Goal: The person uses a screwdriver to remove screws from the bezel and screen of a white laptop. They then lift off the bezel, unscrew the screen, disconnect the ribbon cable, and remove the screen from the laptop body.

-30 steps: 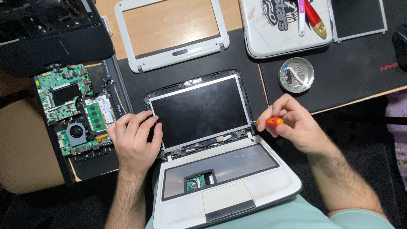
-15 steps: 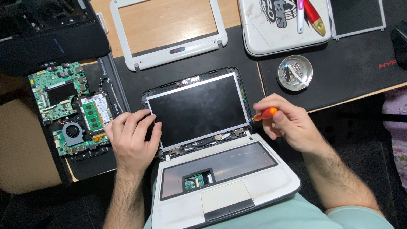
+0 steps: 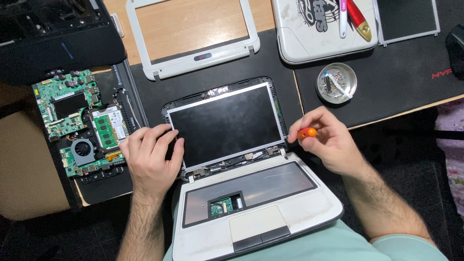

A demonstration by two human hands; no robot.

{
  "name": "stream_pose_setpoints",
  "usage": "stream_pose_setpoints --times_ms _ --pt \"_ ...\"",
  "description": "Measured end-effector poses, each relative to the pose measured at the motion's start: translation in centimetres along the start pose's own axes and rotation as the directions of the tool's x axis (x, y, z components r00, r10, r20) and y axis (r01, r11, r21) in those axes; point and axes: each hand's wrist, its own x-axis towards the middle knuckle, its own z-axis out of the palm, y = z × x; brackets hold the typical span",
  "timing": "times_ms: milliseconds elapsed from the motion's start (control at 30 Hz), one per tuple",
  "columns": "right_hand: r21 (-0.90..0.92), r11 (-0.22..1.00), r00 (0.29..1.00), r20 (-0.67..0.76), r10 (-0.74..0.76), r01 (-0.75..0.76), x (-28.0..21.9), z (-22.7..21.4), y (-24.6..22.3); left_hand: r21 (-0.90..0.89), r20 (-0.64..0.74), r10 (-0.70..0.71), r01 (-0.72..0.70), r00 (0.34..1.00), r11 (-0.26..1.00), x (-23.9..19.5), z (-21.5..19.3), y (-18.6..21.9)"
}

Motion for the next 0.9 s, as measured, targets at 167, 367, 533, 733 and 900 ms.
stream_pose_setpoints --times_ms 167,367,533,733,900 --pt "-0.081 0.994 0.996 -0.043 -0.081 0.078 0.0 -0.2 0.6 -0.004 -0.005 0.001 -0.001 1.000 1.000 0.0 0.0 0.0" --pt "-0.025 0.987 0.976 -0.145 -0.161 0.159 -0.2 -0.2 1.4 -0.015 -0.011 0.004 -0.004 1.000 1.000 0.0 0.1 0.0" --pt "-0.055 0.992 0.972 -0.198 -0.125 0.116 -0.3 -1.7 -0.2 -0.009 -0.011 0.010 -0.010 1.000 1.000 0.1 0.0 0.2" --pt "-0.469 0.880 0.848 -0.436 -0.303 0.073 1.7 -5.1 -2.1 -0.030 -0.102 0.101 -0.105 0.990 0.994 0.5 -1.6 0.6" --pt "-0.561 0.828 0.863 -0.416 -0.285 0.003 2.0 -8.2 -1.4 -0.048 -0.126 0.171 -0.178 0.977 0.983 -1.4 -3.3 -0.7"
